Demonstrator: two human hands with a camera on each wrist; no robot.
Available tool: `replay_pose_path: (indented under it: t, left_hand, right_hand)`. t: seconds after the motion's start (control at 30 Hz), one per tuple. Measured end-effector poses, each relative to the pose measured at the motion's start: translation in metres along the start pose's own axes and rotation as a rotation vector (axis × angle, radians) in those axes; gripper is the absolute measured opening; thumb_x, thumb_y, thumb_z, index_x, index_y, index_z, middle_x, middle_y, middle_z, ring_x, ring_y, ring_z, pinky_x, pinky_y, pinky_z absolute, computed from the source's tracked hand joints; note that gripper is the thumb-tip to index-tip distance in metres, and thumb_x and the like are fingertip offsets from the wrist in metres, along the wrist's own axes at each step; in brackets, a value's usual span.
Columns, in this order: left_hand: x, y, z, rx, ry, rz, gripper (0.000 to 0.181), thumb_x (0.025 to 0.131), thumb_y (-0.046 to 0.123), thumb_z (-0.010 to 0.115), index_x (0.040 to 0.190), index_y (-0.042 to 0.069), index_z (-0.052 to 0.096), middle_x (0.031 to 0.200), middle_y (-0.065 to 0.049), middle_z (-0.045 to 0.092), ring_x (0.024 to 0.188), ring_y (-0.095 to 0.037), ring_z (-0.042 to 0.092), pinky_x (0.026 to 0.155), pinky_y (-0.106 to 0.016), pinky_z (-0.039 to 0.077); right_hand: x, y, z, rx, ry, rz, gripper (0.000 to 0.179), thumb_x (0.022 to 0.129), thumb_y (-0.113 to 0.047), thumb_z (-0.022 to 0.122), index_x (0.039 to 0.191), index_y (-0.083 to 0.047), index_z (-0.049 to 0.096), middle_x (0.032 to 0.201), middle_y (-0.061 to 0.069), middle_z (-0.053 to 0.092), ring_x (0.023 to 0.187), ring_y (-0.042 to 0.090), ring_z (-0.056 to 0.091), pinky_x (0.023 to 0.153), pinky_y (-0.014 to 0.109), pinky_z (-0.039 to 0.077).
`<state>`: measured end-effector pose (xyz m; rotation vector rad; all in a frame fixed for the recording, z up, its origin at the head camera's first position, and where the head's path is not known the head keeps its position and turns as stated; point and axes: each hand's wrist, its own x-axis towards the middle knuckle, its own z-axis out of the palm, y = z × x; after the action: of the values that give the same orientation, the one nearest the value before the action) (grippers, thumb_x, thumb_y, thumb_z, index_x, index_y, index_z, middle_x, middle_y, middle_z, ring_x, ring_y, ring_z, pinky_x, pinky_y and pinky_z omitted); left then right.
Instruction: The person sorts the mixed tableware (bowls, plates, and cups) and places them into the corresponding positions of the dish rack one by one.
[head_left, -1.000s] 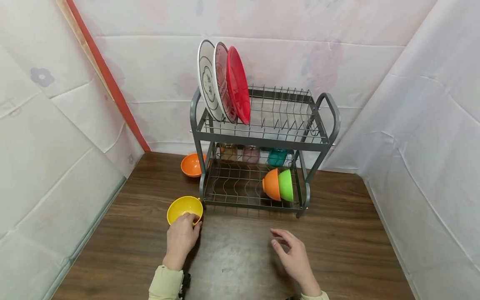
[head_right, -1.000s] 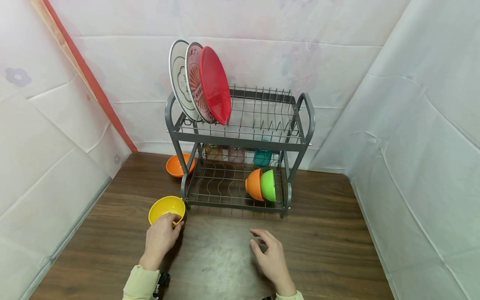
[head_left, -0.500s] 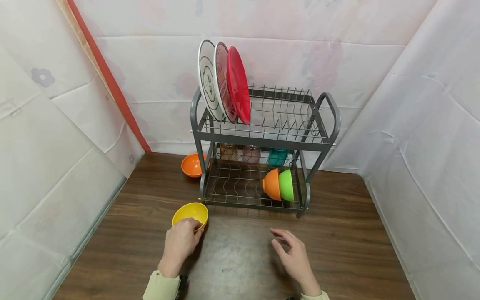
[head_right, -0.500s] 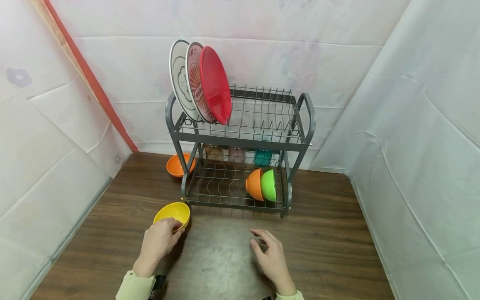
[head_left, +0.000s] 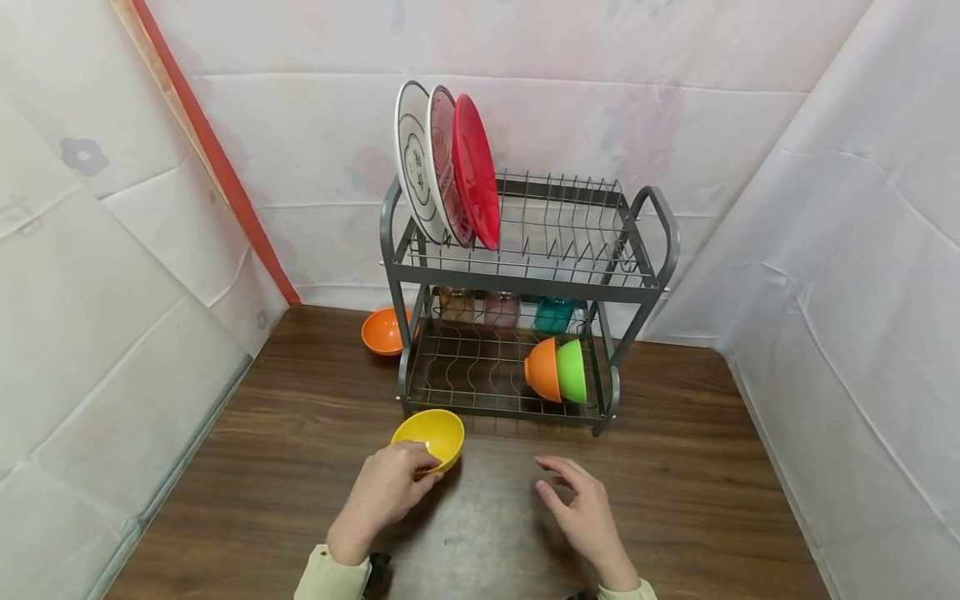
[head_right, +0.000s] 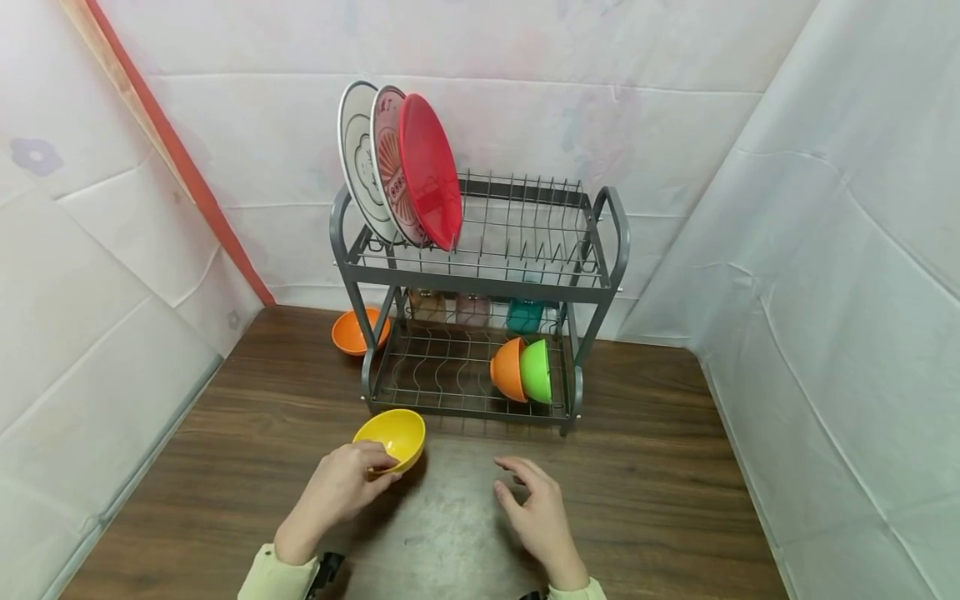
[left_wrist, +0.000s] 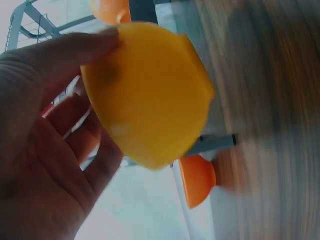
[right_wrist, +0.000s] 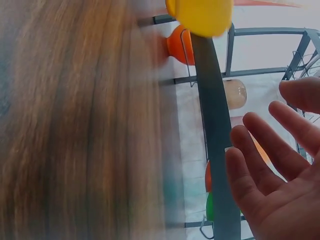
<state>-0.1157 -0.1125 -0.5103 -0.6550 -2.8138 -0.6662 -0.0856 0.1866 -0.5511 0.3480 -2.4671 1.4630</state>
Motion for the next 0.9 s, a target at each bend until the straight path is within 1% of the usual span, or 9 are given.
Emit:
replay_pose_path:
  t: [0.13, 0.2, 0.27, 0.4, 0.5, 0.53, 0.67, 0.77, 0.9]
  left_hand:
    - [0.003, 0.003, 0.004, -0.095, -0.009, 0.132, 0.010, 0.080, 0.021, 0.084, 0.089, 0.021, 0.080, 0.088, 0.014, 0.067, 0.084, -0.006, 0.062, 0.074, -0.033, 0.054]
    - [0.005, 0.004, 0.008, -0.163, -0.030, 0.192, 0.010, 0.082, 0.020, 0.083, 0.090, 0.020, 0.080, 0.087, 0.015, 0.065, 0.083, -0.005, 0.061, 0.074, -0.030, 0.053]
    - [0.008, 0.005, 0.011, -0.219, -0.060, 0.245, 0.010, 0.084, 0.020, 0.082, 0.093, 0.018, 0.080, 0.088, 0.015, 0.064, 0.083, -0.003, 0.059, 0.075, -0.027, 0.052]
    - [0.012, 0.010, 0.017, -0.299, -0.139, 0.308, 0.011, 0.087, 0.018, 0.078, 0.098, 0.015, 0.079, 0.091, 0.014, 0.064, 0.086, -0.003, 0.057, 0.079, -0.026, 0.051]
    - [0.015, 0.013, 0.022, -0.364, -0.184, 0.348, 0.011, 0.089, 0.016, 0.076, 0.099, 0.015, 0.078, 0.093, 0.014, 0.065, 0.089, -0.003, 0.057, 0.082, -0.025, 0.050]
    - [0.016, 0.013, 0.023, -0.391, -0.192, 0.365, 0.011, 0.089, 0.015, 0.075, 0.099, 0.015, 0.078, 0.094, 0.014, 0.065, 0.089, -0.002, 0.057, 0.084, -0.026, 0.049]
    - [0.019, 0.012, 0.028, -0.462, -0.196, 0.439, 0.011, 0.089, 0.012, 0.074, 0.100, 0.014, 0.076, 0.095, 0.012, 0.066, 0.090, -0.002, 0.056, 0.086, -0.025, 0.048]
    - [0.020, 0.013, 0.031, -0.468, -0.195, 0.452, 0.011, 0.091, 0.012, 0.072, 0.101, 0.015, 0.075, 0.097, 0.011, 0.066, 0.091, -0.004, 0.056, 0.086, -0.025, 0.048]
    - [0.021, 0.016, 0.033, -0.483, -0.216, 0.382, 0.010, 0.095, 0.016, 0.068, 0.104, 0.018, 0.073, 0.102, 0.012, 0.065, 0.096, -0.005, 0.055, 0.088, -0.027, 0.048]
  right_hand:
    - [0.002, -0.004, 0.001, -0.014, -0.014, -0.025, 0.037, 0.084, -0.005, 0.079, 0.115, -0.024, 0.071, 0.116, -0.011, 0.068, 0.105, 0.012, 0.065, 0.082, 0.039, 0.056]
    - [0.003, -0.006, 0.002, -0.021, -0.023, -0.036, 0.040, 0.082, -0.003, 0.080, 0.115, -0.024, 0.072, 0.117, -0.011, 0.068, 0.106, 0.011, 0.065, 0.083, 0.036, 0.056]
    - [0.003, -0.007, 0.003, -0.025, -0.031, -0.068, 0.042, 0.080, -0.002, 0.082, 0.115, -0.022, 0.072, 0.120, -0.009, 0.068, 0.109, 0.013, 0.064, 0.086, 0.037, 0.054]
    - [0.004, -0.008, 0.006, -0.031, -0.094, -0.153, 0.045, 0.076, -0.003, 0.086, 0.117, -0.016, 0.073, 0.125, -0.005, 0.067, 0.117, 0.019, 0.061, 0.095, 0.039, 0.050]
    - [0.004, -0.008, 0.009, -0.032, -0.157, -0.195, 0.043, 0.074, -0.004, 0.087, 0.115, -0.013, 0.074, 0.124, -0.004, 0.068, 0.119, 0.022, 0.060, 0.097, 0.042, 0.049]
    - [0.004, -0.008, 0.009, -0.035, -0.175, -0.200, 0.042, 0.074, -0.004, 0.087, 0.113, -0.013, 0.075, 0.122, -0.004, 0.068, 0.118, 0.022, 0.060, 0.096, 0.042, 0.050]
    - [0.002, -0.007, 0.009, -0.043, -0.230, -0.154, 0.030, 0.078, -0.009, 0.084, 0.105, -0.018, 0.077, 0.109, -0.011, 0.070, 0.105, 0.014, 0.064, 0.090, 0.038, 0.053]
    - [0.001, -0.008, 0.008, -0.041, -0.258, -0.104, 0.021, 0.082, -0.012, 0.081, 0.100, -0.022, 0.077, 0.101, -0.016, 0.070, 0.096, 0.009, 0.065, 0.085, 0.034, 0.054]
    - [0.001, -0.009, 0.005, -0.053, -0.262, -0.083, 0.018, 0.084, -0.013, 0.079, 0.096, -0.024, 0.074, 0.096, -0.015, 0.069, 0.092, 0.008, 0.064, 0.082, 0.034, 0.054]
